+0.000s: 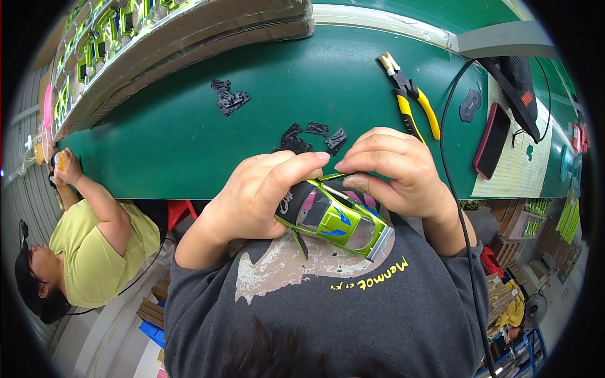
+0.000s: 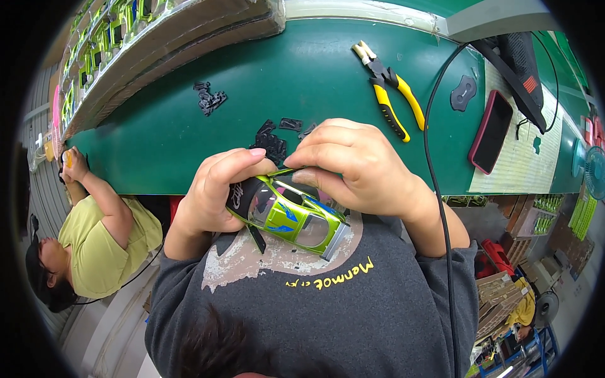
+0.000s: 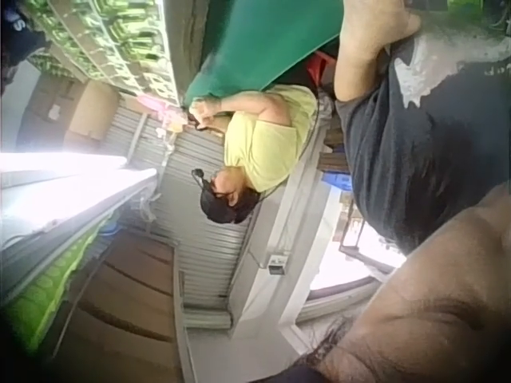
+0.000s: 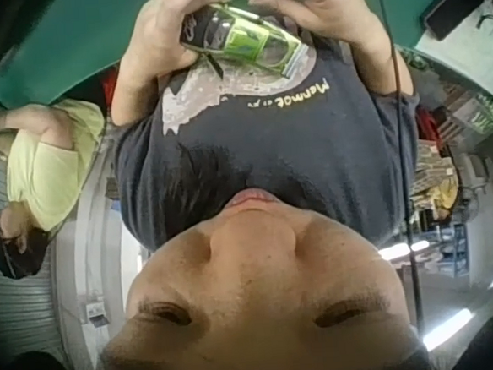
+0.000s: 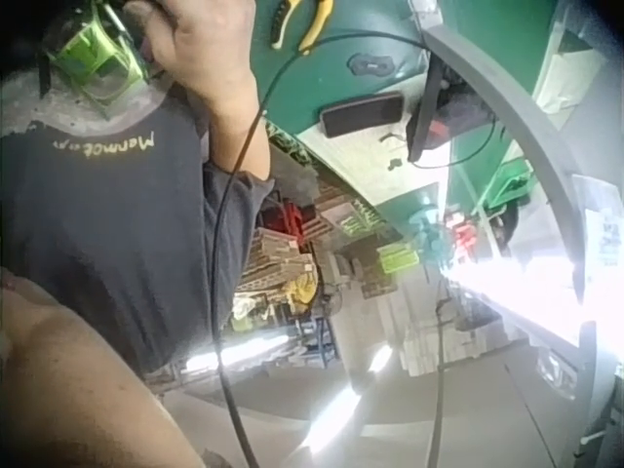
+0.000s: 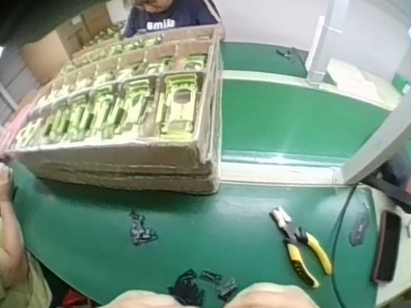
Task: The person assembles small black plastic components onto a green toy car shell by hand at a production line workbench.
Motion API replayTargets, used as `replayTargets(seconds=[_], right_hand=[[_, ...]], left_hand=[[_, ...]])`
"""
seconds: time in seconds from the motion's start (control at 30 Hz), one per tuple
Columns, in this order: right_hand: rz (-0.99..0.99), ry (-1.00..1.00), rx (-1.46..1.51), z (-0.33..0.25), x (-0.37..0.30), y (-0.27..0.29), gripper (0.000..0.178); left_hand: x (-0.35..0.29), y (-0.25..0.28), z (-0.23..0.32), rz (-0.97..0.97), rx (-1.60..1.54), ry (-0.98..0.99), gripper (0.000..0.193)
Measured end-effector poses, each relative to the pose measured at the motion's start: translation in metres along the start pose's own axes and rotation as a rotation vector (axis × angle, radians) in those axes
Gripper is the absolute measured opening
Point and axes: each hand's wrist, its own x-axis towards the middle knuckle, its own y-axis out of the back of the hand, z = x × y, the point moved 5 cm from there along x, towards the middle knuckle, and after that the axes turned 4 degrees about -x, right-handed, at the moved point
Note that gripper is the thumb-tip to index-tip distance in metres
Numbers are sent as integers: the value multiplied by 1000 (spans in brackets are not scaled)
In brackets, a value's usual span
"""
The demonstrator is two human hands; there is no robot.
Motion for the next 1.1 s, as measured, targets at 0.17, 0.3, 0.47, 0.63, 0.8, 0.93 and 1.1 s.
replayTargets(seconds=[0.17, 0.3, 0.47, 0.63, 0.8, 0.93, 1.1], right_hand=[[3, 5, -24, -2, 3, 1, 20], [62, 47, -47, -4, 5, 2, 18], [119, 30, -24, -2, 1, -2, 17], [-55, -240, 231, 15, 4, 2, 33], [-102, -102, -223, -23, 16, 13, 113], [-172, -136, -468, -33, 18, -24, 109], [-161, -154, -407, -25, 23, -33, 91]], left_hand=[[2, 1, 1, 5, 38, -21, 78], [6, 2, 5, 14, 55, -42, 78], [4, 3, 2, -31, 74, -28, 78], [0, 4, -4, 87, 148, -39, 81], [0, 10, -10, 127, 287, -12, 90], [3, 4, -11, 142, 396, -45, 93], [-3, 0, -12, 186, 485, 24, 87]])
